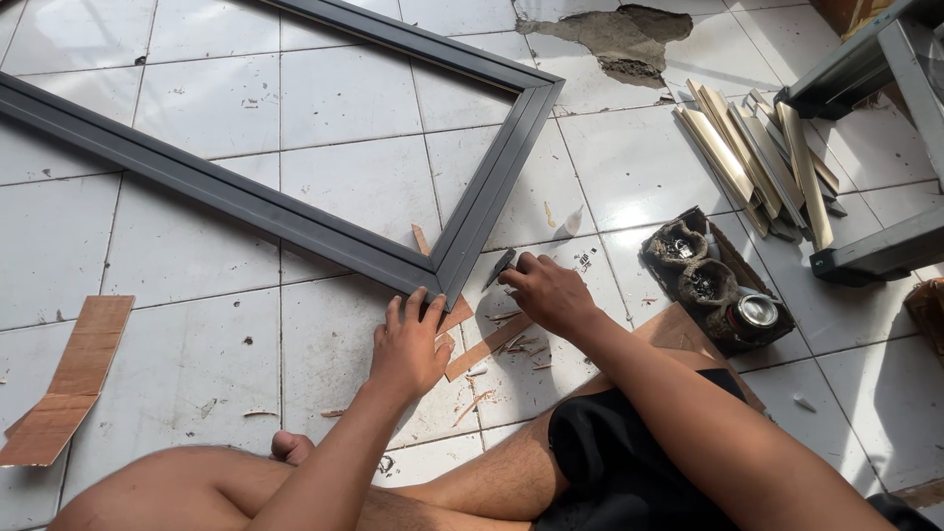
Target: The person is securing the corner of a large frame using wooden blocks, glue, and a hammer, then trimming the wood with a utility knife.
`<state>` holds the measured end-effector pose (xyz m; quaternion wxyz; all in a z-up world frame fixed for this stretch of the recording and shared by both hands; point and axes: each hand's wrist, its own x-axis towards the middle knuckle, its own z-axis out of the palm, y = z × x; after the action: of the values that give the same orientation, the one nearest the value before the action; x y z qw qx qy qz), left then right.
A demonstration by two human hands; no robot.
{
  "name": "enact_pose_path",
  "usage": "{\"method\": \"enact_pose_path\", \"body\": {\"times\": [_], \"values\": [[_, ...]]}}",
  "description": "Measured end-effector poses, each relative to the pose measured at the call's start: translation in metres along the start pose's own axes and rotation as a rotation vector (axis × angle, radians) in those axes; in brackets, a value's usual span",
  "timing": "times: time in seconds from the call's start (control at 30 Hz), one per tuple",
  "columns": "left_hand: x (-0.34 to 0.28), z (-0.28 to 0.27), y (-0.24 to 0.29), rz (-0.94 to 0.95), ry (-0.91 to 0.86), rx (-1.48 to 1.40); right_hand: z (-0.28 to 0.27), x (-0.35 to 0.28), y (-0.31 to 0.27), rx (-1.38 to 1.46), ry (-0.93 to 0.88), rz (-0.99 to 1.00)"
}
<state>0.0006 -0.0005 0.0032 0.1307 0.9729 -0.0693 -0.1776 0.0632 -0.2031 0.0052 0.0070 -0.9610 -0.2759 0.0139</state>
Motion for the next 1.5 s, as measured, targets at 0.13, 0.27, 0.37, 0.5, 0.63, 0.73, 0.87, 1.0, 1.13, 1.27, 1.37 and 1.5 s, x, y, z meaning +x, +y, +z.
{"method": "enact_pose_path", "body": {"times": [0.13,0.27,0.37,0.5,0.63,0.73,0.87,1.0,1.13,1.27,1.37,1.5], "values": [[-0.001,0.000,0.000,-0.008,0.000,-0.008,0.024,0.009,0.003,-0.061,0.010,-0.016],[-0.002,0.002,-0.001,0.012,0.020,-0.018,0.027,0.017,0.003,0.015,-0.012,0.110],[-0.004,-0.002,0.000,0.005,0.019,-0.015,0.004,0.031,0.000,0.247,-0.018,0.268],[-0.005,-0.007,0.002,-0.014,-0.030,-0.031,-0.026,0.050,-0.017,0.731,0.091,0.397],[-0.006,-0.014,0.004,-0.024,-0.050,-0.065,-0.020,0.062,-0.029,0.810,0.163,0.376],[-0.004,-0.015,0.003,-0.035,-0.080,-0.091,-0.017,0.064,-0.041,0.860,0.145,0.378],[0.003,-0.009,0.001,-0.023,-0.058,-0.113,-0.006,0.067,-0.049,0.746,0.173,0.279],[0.008,-0.003,0.003,-0.011,-0.018,-0.121,0.002,0.077,-0.051,0.568,0.211,0.128],[0.022,0.037,-0.003,0.052,0.255,-0.025,0.026,0.089,-0.043,0.683,0.114,0.214],[0.024,0.036,-0.002,0.048,0.236,-0.031,0.021,0.094,-0.041,0.754,0.031,0.261],[0.024,0.034,-0.001,0.040,0.199,-0.044,0.022,0.096,-0.039,0.761,-0.009,0.279],[0.024,0.036,-0.002,0.051,0.219,-0.045,0.020,0.099,-0.038,0.742,-0.058,0.292]]}}
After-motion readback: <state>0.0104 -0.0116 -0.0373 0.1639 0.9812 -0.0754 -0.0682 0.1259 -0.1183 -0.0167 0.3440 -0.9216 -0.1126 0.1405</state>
